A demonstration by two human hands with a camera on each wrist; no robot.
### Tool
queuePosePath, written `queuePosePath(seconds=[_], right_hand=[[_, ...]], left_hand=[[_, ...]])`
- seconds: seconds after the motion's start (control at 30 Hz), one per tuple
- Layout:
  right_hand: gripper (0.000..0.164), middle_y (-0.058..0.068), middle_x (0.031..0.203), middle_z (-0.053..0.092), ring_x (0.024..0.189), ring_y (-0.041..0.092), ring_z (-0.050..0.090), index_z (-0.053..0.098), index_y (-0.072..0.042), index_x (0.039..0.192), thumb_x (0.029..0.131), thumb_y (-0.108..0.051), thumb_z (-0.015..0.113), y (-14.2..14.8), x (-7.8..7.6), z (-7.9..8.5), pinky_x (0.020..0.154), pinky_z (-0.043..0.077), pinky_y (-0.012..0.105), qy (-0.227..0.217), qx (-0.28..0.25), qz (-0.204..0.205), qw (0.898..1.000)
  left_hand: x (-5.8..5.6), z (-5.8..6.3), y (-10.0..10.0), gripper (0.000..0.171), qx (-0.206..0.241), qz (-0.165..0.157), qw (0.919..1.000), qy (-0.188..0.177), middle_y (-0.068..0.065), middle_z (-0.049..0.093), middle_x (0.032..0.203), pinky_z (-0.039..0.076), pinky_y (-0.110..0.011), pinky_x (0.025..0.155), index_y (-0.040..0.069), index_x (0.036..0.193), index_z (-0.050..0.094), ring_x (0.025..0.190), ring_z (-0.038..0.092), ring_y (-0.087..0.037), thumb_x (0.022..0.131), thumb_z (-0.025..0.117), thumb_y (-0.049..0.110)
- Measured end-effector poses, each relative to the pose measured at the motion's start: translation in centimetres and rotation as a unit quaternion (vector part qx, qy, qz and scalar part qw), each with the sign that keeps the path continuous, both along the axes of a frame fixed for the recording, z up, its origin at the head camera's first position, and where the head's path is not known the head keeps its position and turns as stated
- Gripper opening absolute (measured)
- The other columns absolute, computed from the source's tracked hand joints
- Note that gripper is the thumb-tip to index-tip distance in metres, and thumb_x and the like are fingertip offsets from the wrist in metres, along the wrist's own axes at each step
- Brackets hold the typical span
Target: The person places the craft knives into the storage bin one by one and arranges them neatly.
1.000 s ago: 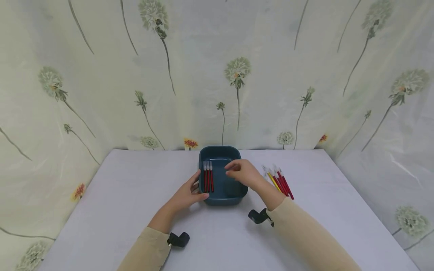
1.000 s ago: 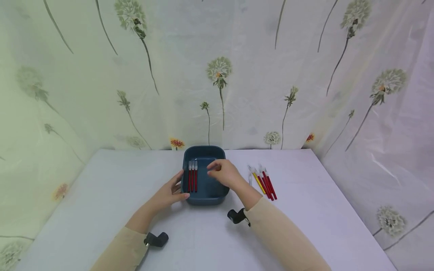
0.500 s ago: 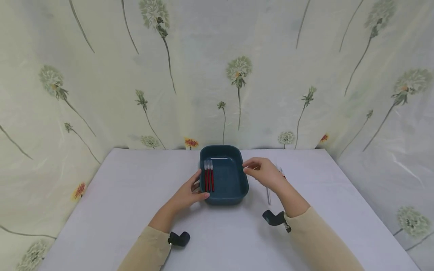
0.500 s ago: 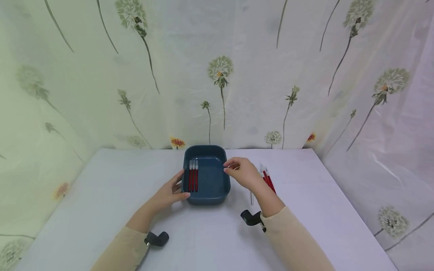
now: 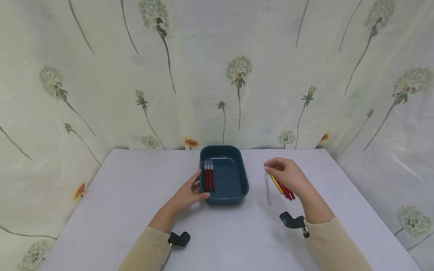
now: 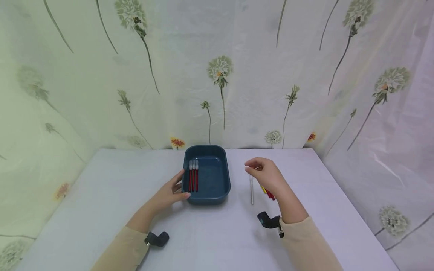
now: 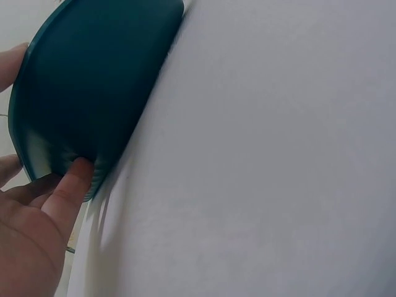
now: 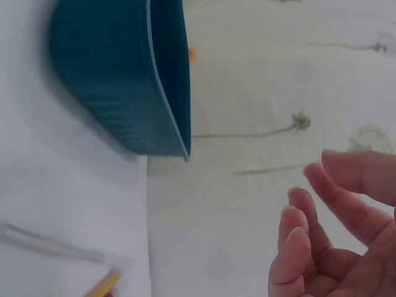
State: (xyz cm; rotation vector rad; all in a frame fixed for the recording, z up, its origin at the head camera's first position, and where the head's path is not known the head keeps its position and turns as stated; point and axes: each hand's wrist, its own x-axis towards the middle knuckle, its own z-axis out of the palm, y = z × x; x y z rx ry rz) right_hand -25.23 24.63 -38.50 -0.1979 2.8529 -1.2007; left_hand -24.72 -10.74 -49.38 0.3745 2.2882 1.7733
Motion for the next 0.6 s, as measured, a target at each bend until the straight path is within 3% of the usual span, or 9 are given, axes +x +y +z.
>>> queuePosePath(seconds=[0.37,0.6], right_hand=[[0.034,0.017,0.118,0.065,0.104,0.032,0.060,0.063,-0.004,0.127,0.101,-0.026,0.061,3.9,0.0,-1.9,0.083,0.053,0.032,-0.003,-0.018,-0.044,0.999],[0.035,0.020,0.123,0.063,0.108,0.032,0.058,0.062,-0.002,0.128,0.102,-0.025,0.059,5.0,-0.6,-3.8,0.089,0.054,0.042,-0.028,-0.016,-0.066,0.997]], left_hand=[[0.0,0.0,0.0,0.096,-0.008,0.001,1.0000,-0.001,-0.019,0.022,0.163,0.038,-0.046,0.112,0.015,0.162,0.016,0.145,0.032,-0.039,0.089,0.078,0.018],[0.3,0.5,-0.1,0.096,0.002,-0.002,1.0000,0.000,-0.021,0.021,0.163,0.038,-0.048,0.111,0.013,0.162,0.016,0.144,0.033,-0.041,0.089,0.078,0.014]])
